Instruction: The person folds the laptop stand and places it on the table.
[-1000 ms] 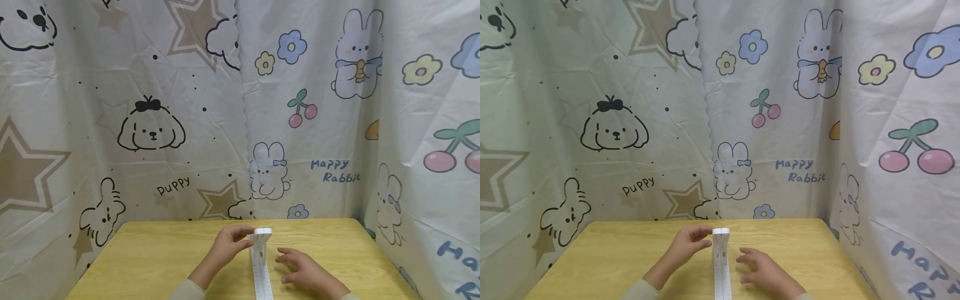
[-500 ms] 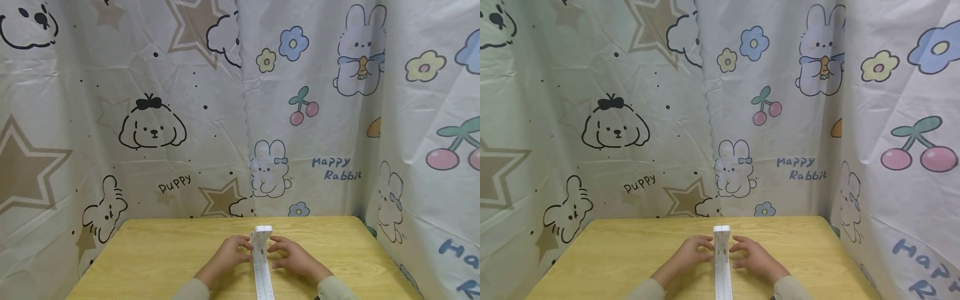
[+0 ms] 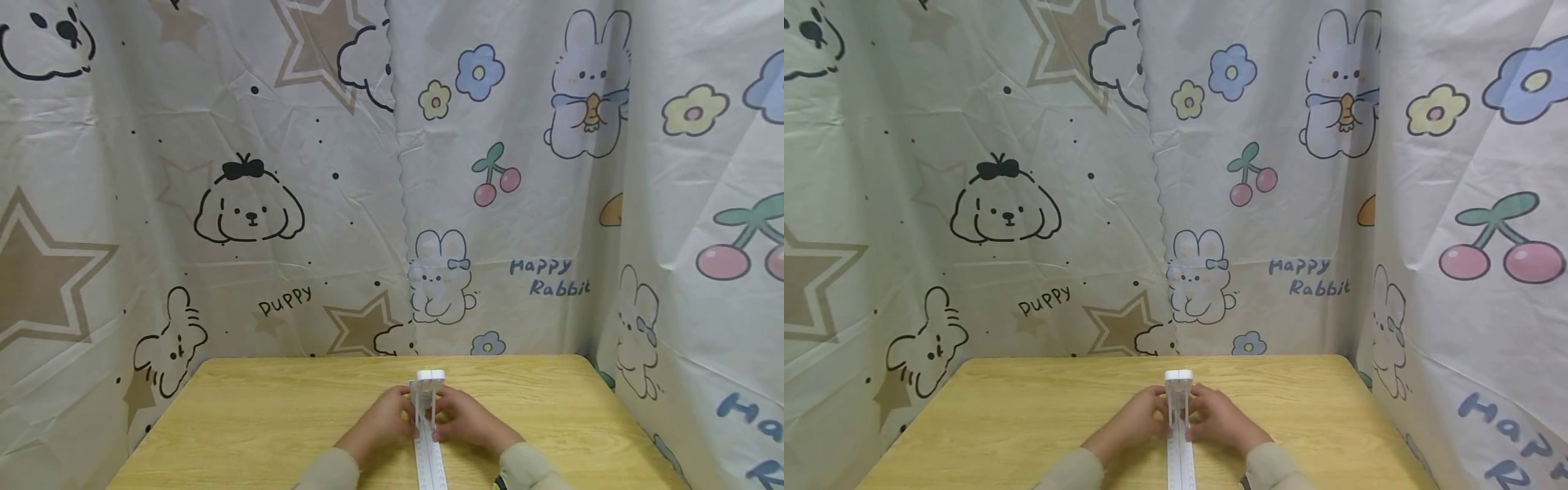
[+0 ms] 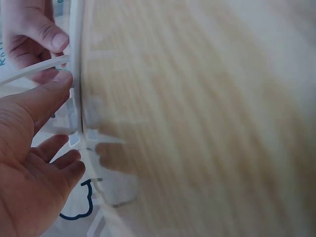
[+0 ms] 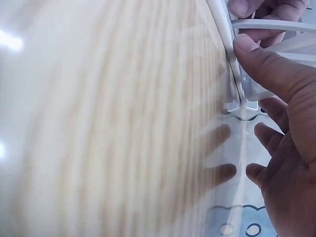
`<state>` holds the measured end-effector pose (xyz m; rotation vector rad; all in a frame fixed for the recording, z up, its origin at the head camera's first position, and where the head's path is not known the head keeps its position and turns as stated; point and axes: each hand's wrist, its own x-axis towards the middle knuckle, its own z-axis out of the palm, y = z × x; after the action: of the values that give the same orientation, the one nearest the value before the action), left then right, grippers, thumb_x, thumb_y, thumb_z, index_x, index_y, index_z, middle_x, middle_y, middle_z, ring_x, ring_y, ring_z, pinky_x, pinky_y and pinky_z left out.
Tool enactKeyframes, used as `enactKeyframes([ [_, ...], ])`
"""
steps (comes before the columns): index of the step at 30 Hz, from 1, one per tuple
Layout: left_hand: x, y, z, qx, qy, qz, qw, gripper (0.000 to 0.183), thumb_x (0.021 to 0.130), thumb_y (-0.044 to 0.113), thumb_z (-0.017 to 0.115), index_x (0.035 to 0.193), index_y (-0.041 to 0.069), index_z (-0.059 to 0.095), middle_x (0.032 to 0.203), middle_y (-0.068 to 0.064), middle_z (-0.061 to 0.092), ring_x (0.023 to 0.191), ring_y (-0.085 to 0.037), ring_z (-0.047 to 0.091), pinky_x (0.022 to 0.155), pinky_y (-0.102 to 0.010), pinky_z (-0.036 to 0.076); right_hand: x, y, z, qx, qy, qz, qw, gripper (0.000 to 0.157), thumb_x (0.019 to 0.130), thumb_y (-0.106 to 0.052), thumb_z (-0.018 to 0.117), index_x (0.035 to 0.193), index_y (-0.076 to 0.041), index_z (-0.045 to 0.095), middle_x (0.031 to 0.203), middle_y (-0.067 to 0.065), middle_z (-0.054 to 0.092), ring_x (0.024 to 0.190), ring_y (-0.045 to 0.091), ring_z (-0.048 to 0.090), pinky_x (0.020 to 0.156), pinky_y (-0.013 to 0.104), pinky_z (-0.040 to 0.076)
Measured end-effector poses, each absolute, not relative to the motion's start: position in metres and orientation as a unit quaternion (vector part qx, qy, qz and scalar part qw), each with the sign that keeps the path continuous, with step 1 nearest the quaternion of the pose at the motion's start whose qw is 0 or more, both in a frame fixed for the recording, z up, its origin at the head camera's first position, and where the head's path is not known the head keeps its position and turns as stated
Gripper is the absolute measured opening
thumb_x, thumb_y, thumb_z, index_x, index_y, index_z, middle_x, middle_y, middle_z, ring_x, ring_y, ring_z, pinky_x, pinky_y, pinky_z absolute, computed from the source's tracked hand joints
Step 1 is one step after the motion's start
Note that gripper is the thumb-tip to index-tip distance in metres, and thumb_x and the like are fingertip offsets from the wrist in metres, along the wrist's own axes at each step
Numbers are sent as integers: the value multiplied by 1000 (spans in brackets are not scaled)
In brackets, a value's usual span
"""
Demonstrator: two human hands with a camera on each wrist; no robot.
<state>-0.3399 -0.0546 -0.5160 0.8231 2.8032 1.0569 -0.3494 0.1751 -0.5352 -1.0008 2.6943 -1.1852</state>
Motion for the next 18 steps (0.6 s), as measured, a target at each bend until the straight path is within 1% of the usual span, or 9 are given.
enactKeyframes([
  [3, -340, -52, -517, 250, 908, 335, 25, 15, 70, 9, 90, 70, 12, 75, 145, -17, 58, 137, -40, 50, 118, -55, 37, -352, 174, -536, -325, 870, -371, 11, 27, 73, -18, 90, 98, -19, 80, 151, -1, 54, 140, 34, 48, 119, 60, 32],
  [4, -340, -51, -517, 247, 909, 335, 27, 16, 70, 8, 90, 69, 13, 75, 146, -17, 57, 137, -40, 50, 118, -55, 37, -352, 174, -536, -324, 872, -367, 10, 25, 73, -18, 90, 96, -20, 80, 150, -1, 55, 140, 34, 49, 118, 61, 32],
  [7, -340, -50, -518, 238, 911, 334, 31, 16, 72, 9, 90, 68, 14, 75, 147, -16, 56, 138, -39, 49, 118, -55, 37, -352, 173, -535, -324, 876, -358, 4, 20, 73, -18, 89, 89, -20, 79, 147, 0, 58, 138, 35, 51, 117, 68, 28],
  [11, -340, -50, -519, 239, 911, 333, 30, 16, 74, 9, 89, 69, 13, 75, 146, -17, 56, 139, -39, 49, 118, -55, 37, -351, 172, -535, -325, 882, -340, -12, 15, 74, -17, 88, 81, -21, 76, 140, 1, 61, 135, 36, 53, 113, 77, 24],
  [12, -341, -50, -520, 242, 912, 331, 28, 16, 74, 9, 89, 68, 13, 75, 146, -17, 57, 138, -39, 50, 118, -54, 37, -351, 171, -535, -326, 884, -336, -15, 14, 74, -17, 88, 80, -21, 75, 136, 0, 64, 135, 36, 54, 112, 77, 25],
  [16, -342, -49, -521, 259, 915, 311, 13, 15, 74, 9, 89, 68, 12, 76, 142, -17, 59, 136, -36, 53, 117, -51, 40, -348, 168, -534, -321, 890, -323, -27, 13, 74, -16, 88, 76, -20, 75, 130, -5, 67, 136, 35, 52, 109, 81, 22],
  [18, -343, -48, -522, 265, 918, 295, 6, 15, 74, 10, 89, 68, 12, 76, 141, -16, 60, 135, -35, 53, 117, -50, 40, -346, 167, -533, -317, 890, -327, -21, 12, 75, -16, 87, 79, -19, 76, 117, -9, 73, 139, 36, 49, 110, 82, 19],
])
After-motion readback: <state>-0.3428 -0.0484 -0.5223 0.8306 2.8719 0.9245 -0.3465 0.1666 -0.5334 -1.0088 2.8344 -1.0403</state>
